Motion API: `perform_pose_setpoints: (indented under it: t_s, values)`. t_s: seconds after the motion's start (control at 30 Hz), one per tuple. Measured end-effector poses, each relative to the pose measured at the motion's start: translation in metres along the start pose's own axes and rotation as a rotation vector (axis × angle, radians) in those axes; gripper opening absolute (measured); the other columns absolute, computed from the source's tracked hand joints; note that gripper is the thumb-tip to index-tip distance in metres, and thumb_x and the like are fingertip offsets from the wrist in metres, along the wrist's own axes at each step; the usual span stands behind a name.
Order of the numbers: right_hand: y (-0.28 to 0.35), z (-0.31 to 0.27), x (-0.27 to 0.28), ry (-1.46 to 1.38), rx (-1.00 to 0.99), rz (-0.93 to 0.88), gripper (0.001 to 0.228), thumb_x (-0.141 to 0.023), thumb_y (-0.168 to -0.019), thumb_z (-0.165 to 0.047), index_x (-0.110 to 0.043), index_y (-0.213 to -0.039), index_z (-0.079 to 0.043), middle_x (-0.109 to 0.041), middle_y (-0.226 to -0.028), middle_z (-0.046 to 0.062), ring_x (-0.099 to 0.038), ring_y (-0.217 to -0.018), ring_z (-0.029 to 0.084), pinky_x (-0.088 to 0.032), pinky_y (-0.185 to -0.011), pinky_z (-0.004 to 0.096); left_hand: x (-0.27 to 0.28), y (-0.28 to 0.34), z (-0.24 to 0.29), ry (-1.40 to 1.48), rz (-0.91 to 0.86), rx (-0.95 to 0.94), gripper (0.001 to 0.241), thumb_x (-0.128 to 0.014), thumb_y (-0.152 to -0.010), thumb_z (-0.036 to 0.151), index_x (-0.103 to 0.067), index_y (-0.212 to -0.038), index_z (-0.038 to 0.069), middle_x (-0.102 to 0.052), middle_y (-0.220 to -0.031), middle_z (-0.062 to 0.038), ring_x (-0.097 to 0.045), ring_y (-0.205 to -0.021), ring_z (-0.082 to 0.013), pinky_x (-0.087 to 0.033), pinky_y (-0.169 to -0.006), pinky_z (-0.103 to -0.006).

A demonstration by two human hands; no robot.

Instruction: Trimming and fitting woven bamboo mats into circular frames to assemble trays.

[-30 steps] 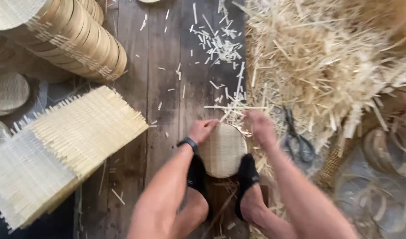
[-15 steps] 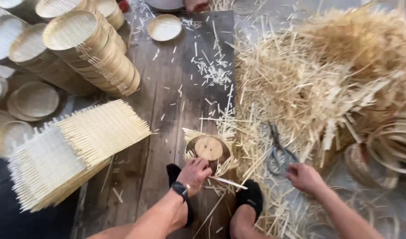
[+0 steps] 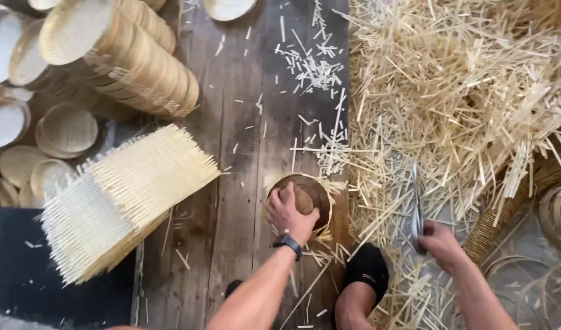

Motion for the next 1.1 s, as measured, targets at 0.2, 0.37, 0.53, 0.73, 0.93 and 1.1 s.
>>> perform_pose_setpoints:
  t_s: [0.2, 0.37, 0.53, 0.73, 0.93, 1.1]
  values:
    - [0.096, -0.01, -0.025, 0.165, 0.128, 0.206, 0.054, -0.086, -0.073, -0.037, -0.065, -0.104, 0.001, -0.071, -0.091, 0.016, -0.068, -0.08, 0.026, -0.058, -0.075, 0.043, 0.006, 0.0, -0.007, 0.061, 0.036, -0.89, 0.09, -0.087, -0.061, 0.032, -0.056, -0.145, 0.027, -0.045, -0.144, -0.015, -0.042, -0.132, -0.0438, -0.038, -0.113, -0.0608]
    - [0.124, -0.061, -0.038, 0.519, 0.33, 0.391, 0.06, -0.08, -0.078, -0.049, -0.062, -0.11, -0.002, -0.065, -0.101, 0.017, -0.066, -0.094, 0.034, -0.054, -0.082, 0.045, -0.012, -0.003, -0.011, 0.008, -0.254, -0.926, 0.094, -0.088, -0.058, 0.033, -0.054, -0.145, 0.024, -0.042, -0.146, -0.017, -0.038, -0.133, -0.0469, -0.037, -0.11, -0.0616]
    - [0.094, -0.122, -0.053, 0.8, 0.723, 0.552, 0.062, -0.077, -0.069, -0.046, -0.06, -0.109, -0.001, -0.061, -0.103, 0.02, -0.061, -0.1, 0.038, -0.053, -0.087, 0.046, -0.01, 0.026, 0.014, 0.057, -0.058, -0.638, 0.115, -0.093, -0.053, 0.041, -0.041, -0.15, 0.008, -0.036, -0.151, -0.021, -0.033, -0.137, -0.0466, -0.025, -0.109, -0.0676]
    - [0.068, -0.126, -0.049, 1.12, 0.418, 0.303, 0.047, -0.057, -0.096, -0.04, -0.06, -0.12, 0.0, -0.062, -0.106, 0.016, -0.063, -0.093, 0.025, -0.058, -0.081, 0.039, -0.03, 0.02, -0.003, 0.105, 0.101, -0.596, 0.099, -0.091, -0.065, 0.032, -0.044, -0.149, 0.009, -0.037, -0.151, -0.022, -0.034, -0.139, -0.0454, -0.031, -0.112, -0.0623]
    - [0.074, -0.137, -0.045, 1.182, 0.505, 0.368, 0.049, -0.053, -0.094, -0.047, -0.065, -0.112, -0.003, -0.065, -0.103, 0.017, -0.066, -0.093, 0.028, -0.059, -0.079, 0.043, -0.017, 0.014, -0.009, 0.086, -0.039, -0.728, 0.097, -0.091, -0.06, 0.026, -0.047, -0.146, 0.011, -0.04, -0.148, -0.019, -0.035, -0.139, -0.0431, -0.032, -0.11, -0.0621]
    - [0.08, -0.162, -0.055, 1.242, 0.449, 0.255, 0.062, -0.05, -0.096, -0.057, -0.061, -0.116, 0.0, -0.065, -0.107, 0.018, -0.067, -0.102, 0.028, -0.058, -0.089, 0.041, -0.009, 0.008, -0.013, 0.036, -0.12, -0.798, 0.096, -0.09, -0.06, 0.028, -0.049, -0.145, 0.01, -0.04, -0.146, -0.02, -0.034, -0.138, -0.0442, -0.031, -0.108, -0.0618]
Point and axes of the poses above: each hand's wrist, its own y-axis away from the middle knuckle, its own x-axis out of the back of the hand, z = x × y, the point moved 1 cm from there along -y, towards the middle knuckle
